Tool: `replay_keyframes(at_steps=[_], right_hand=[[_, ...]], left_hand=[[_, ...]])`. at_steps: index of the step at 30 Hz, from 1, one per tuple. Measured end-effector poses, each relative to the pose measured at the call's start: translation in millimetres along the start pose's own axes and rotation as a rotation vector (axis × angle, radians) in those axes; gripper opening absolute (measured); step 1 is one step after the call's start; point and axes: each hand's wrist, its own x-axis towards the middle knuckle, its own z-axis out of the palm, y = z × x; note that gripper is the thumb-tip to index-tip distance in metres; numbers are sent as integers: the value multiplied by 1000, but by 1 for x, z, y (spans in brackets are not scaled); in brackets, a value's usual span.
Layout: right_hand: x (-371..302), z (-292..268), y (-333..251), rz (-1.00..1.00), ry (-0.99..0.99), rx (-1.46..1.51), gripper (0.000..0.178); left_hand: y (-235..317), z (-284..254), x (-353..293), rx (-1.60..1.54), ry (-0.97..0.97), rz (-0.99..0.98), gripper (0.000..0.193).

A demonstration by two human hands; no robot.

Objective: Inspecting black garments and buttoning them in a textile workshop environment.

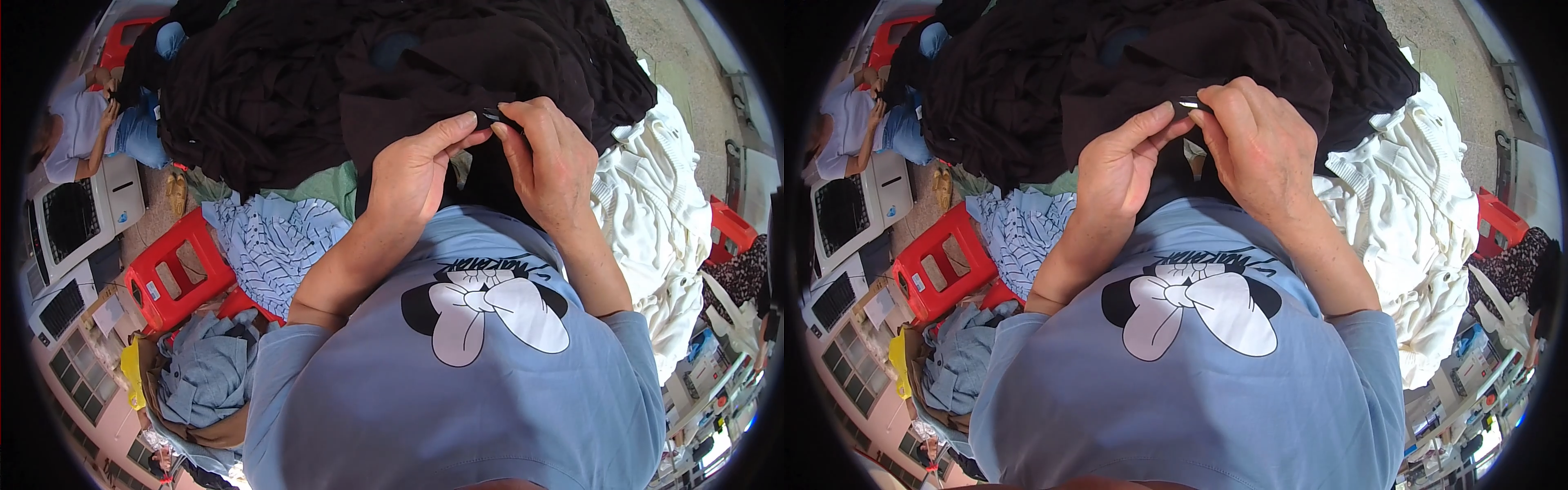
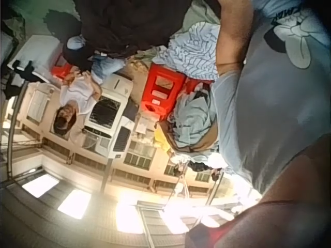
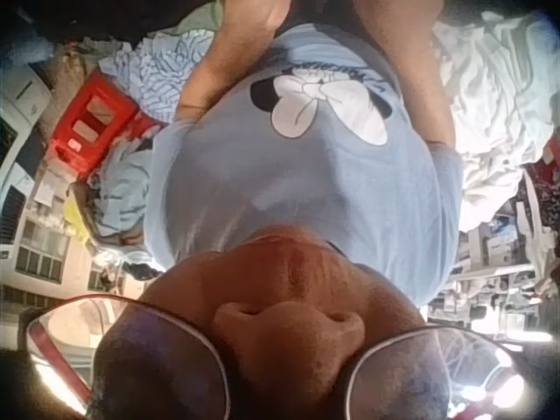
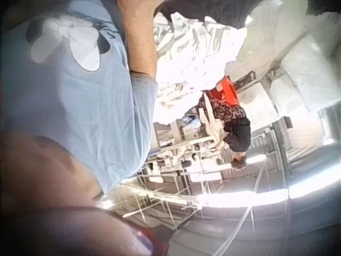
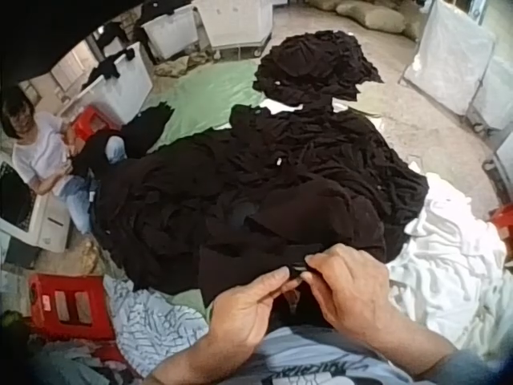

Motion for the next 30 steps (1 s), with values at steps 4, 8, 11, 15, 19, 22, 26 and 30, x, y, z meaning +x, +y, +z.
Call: replay_keyframes(at_steps=[4, 8, 11, 15, 19, 22, 26, 30], right_hand=[[1, 0, -2, -45, 37, -79, 17], [0, -1, -1, -72, 44, -140, 17], [-2, -2, 2, -82, 65, -116, 17], [-5, -3, 5, 3, 50, -90, 16], [-4, -2, 4, -13, 33, -77, 16], [-3, -1, 1, -32, 22, -103, 16], [-3, -3, 1, -53, 18, -148, 15], [-5, -2, 7, -12, 31, -109, 14]], left_hand=[[-2, -3, 2, 6, -7, 0, 19], [-5, -4, 2, 14, 7, -1, 19], [-8, -9, 4, -27, -24, 0, 19], [-6, -4, 4, -2, -13, 18, 18], [-7, -5, 4, 9, 2, 1, 18], [-7, -2, 4, 25, 22, -9, 18], [-9, -8, 5, 31, 29, -17, 18], [-11, -10, 6, 19, 11, 10, 18]])
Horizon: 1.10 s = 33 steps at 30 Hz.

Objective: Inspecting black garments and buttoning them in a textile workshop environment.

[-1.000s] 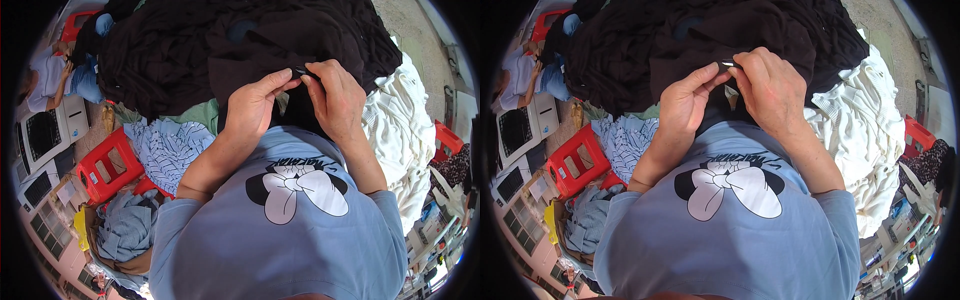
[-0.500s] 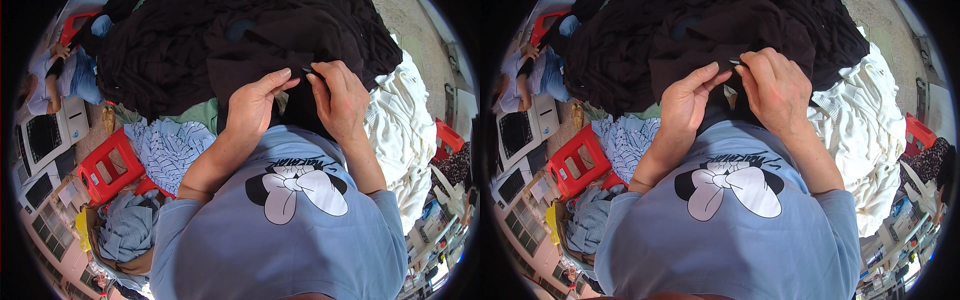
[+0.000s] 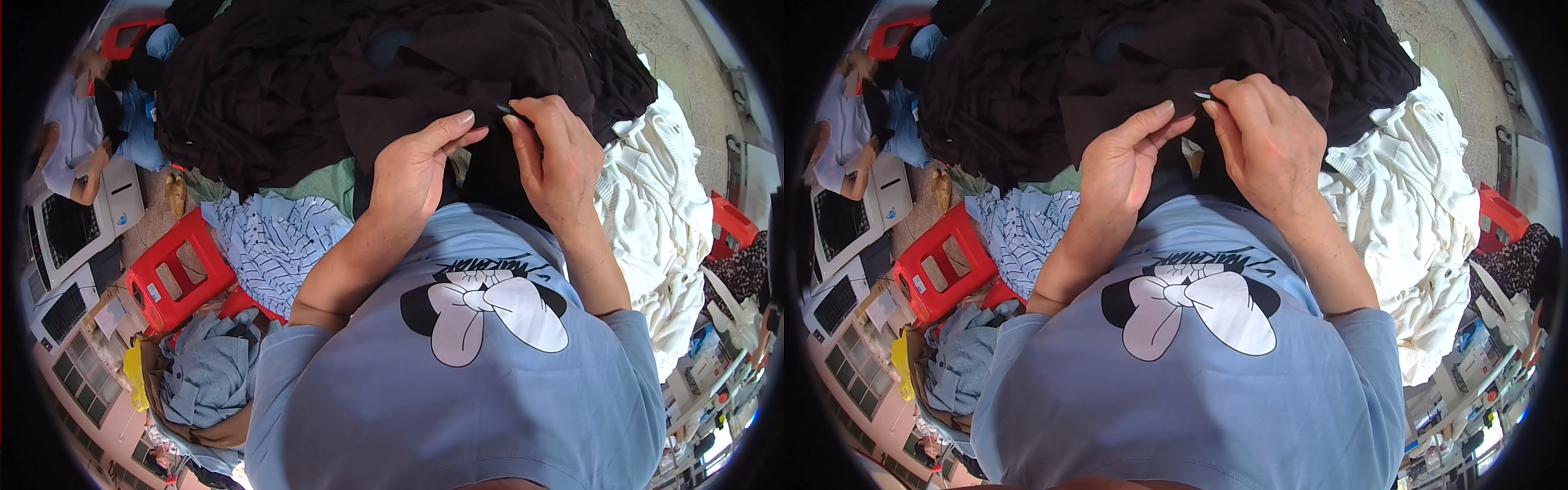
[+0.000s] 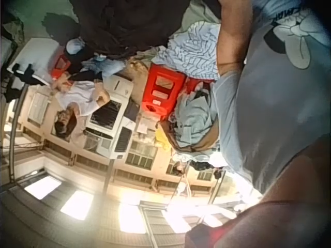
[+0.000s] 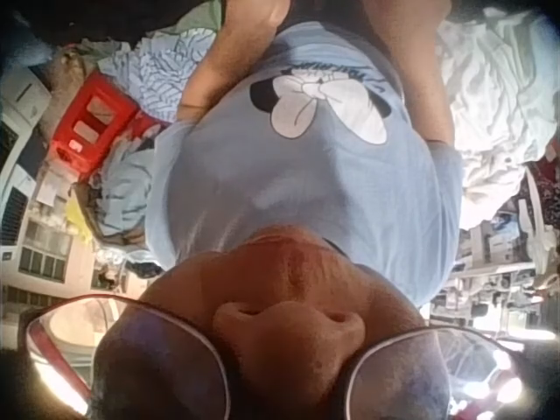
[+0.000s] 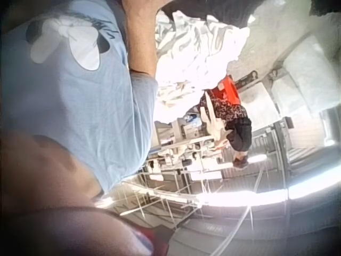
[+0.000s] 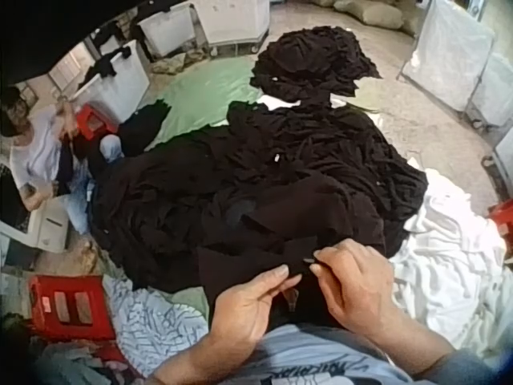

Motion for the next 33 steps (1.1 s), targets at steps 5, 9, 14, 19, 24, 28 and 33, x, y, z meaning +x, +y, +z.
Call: replay_keyframes(at_steps=[5, 9, 14, 19, 24, 28, 33], right_hand=[[2, -1, -6, 239, -89, 303, 18], [6, 10, -6, 387, -119, 528, 20], [16, 19, 21, 639, -141, 772, 10], [23, 7, 23, 405, -274, 922, 30], [35, 11, 23, 288, -203, 722, 20], [38, 6, 34, 292, -120, 614, 19], [35, 11, 41, 266, -64, 451, 21]], left_hand=[[2, 2, 1, -12, 12, -42, 19], [0, 5, 1, -35, -23, -38, 19], [4, 8, 1, 18, 10, -29, 21], [15, 13, 4, 61, 4, -22, 22], [31, 19, 8, 33, 18, 5, 23], [38, 10, 10, 63, 89, 26, 25], [39, 14, 8, 118, 134, 66, 21]])
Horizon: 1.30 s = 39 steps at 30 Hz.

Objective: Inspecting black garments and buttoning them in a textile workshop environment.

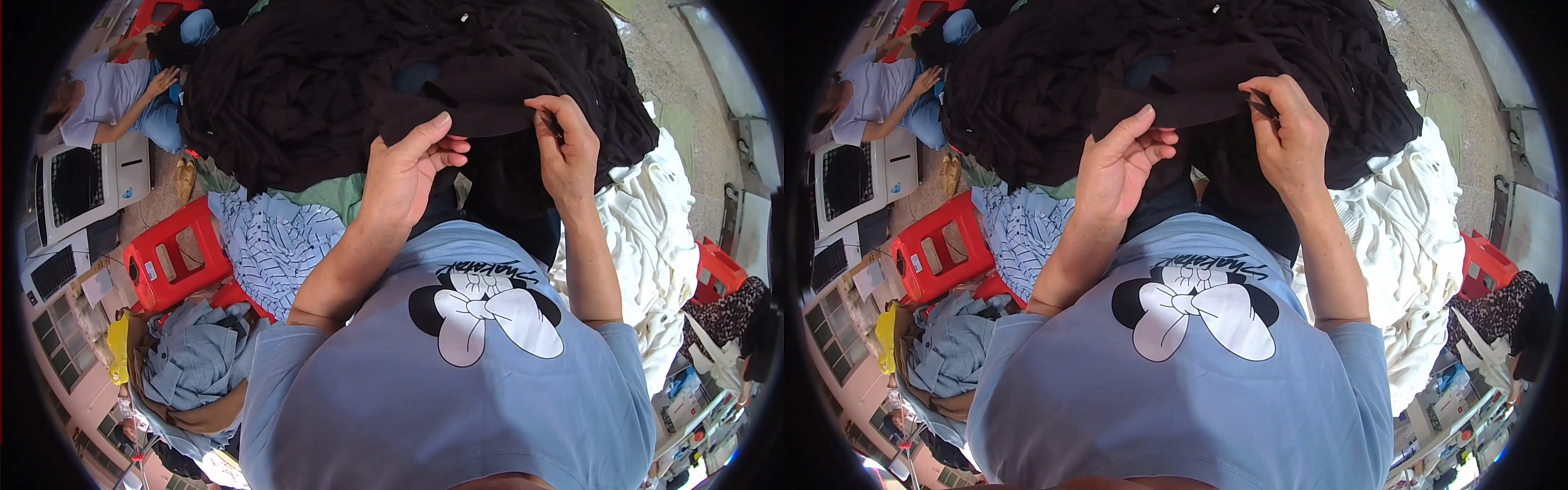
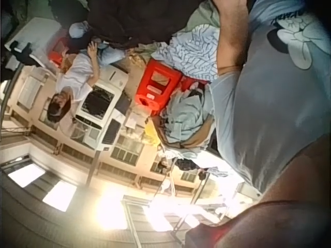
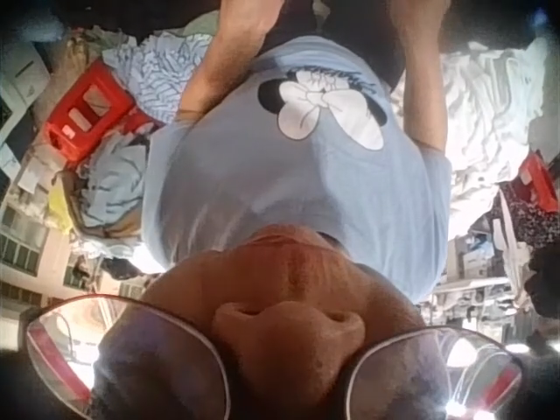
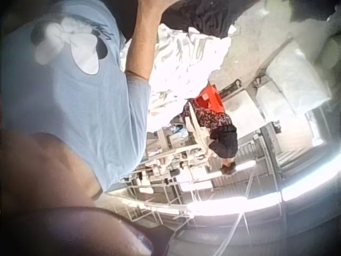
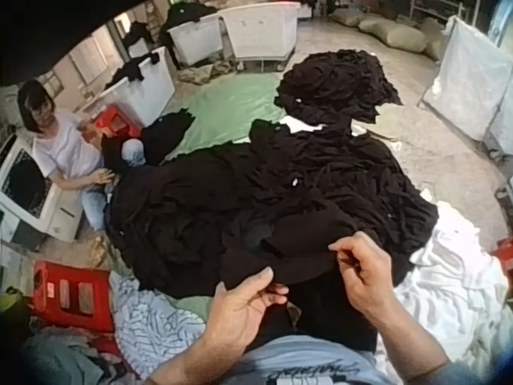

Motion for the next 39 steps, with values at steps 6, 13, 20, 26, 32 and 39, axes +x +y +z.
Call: replay_keyframes(at_steps=[6, 13, 20, 26, 32, 39], right_hand=[[1, 4, -19, -49, -58, -301, 23], [-2, 4, -38, -163, -139, -76, 21], [-6, 12, -35, -252, -82, -186, 19], [-8, 14, -32, -291, -22, -238, 19], [-11, 15, -32, -265, -15, -234, 18], [-12, 18, -31, -300, 16, -263, 16]], left_hand=[[-2, 6, -1, -12, 2, 102, 12], [0, 14, -3, -55, -43, 105, 9], [-6, 13, -1, -73, -52, 111, 11], [-8, 15, 0, -76, -33, 104, 11], [-10, 16, 0, -73, -43, 99, 11], [-14, 14, 1, -64, -38, 91, 11]])
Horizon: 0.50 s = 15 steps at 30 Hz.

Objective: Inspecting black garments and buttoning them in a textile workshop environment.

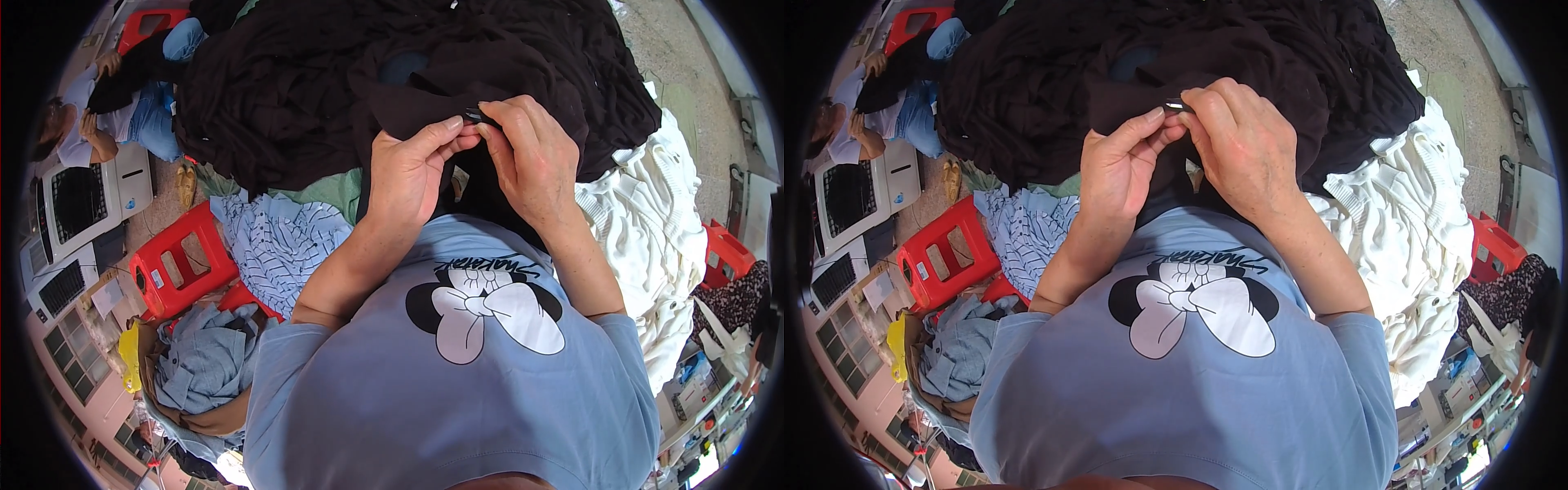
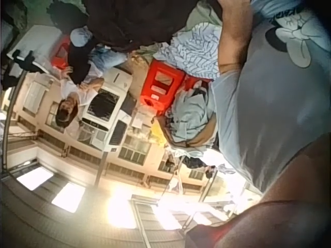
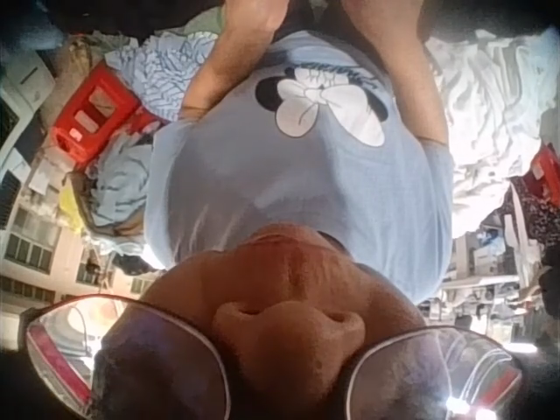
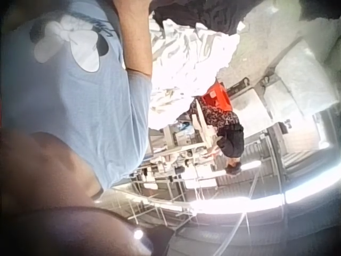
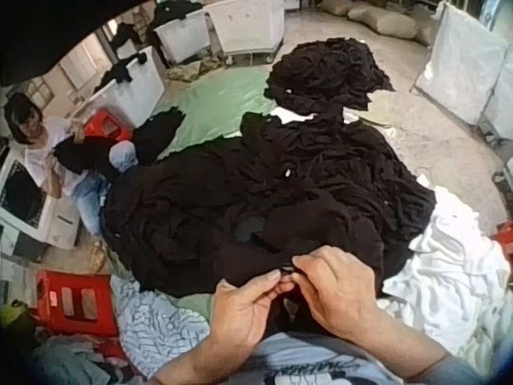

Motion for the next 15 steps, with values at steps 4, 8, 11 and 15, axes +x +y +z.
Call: replay_keyframes(at_steps=[4, 8, 11, 15], right_hand=[[-1, 2, 1, -8, 16, -8, 16], [-3, 3, 5, -4, 22, 38, 17], [-3, -3, 7, 236, 31, 285, 16], [-5, 0, 42, 420, 148, 275, 21]], left_hand=[[-1, -1, 0, 2, 7, -9, 12], [-1, -2, 1, 17, 3, -12, 14], [-2, -6, 2, 7, 12, -13, 14], [2, -16, -2, -92, -20, 12, 18]])
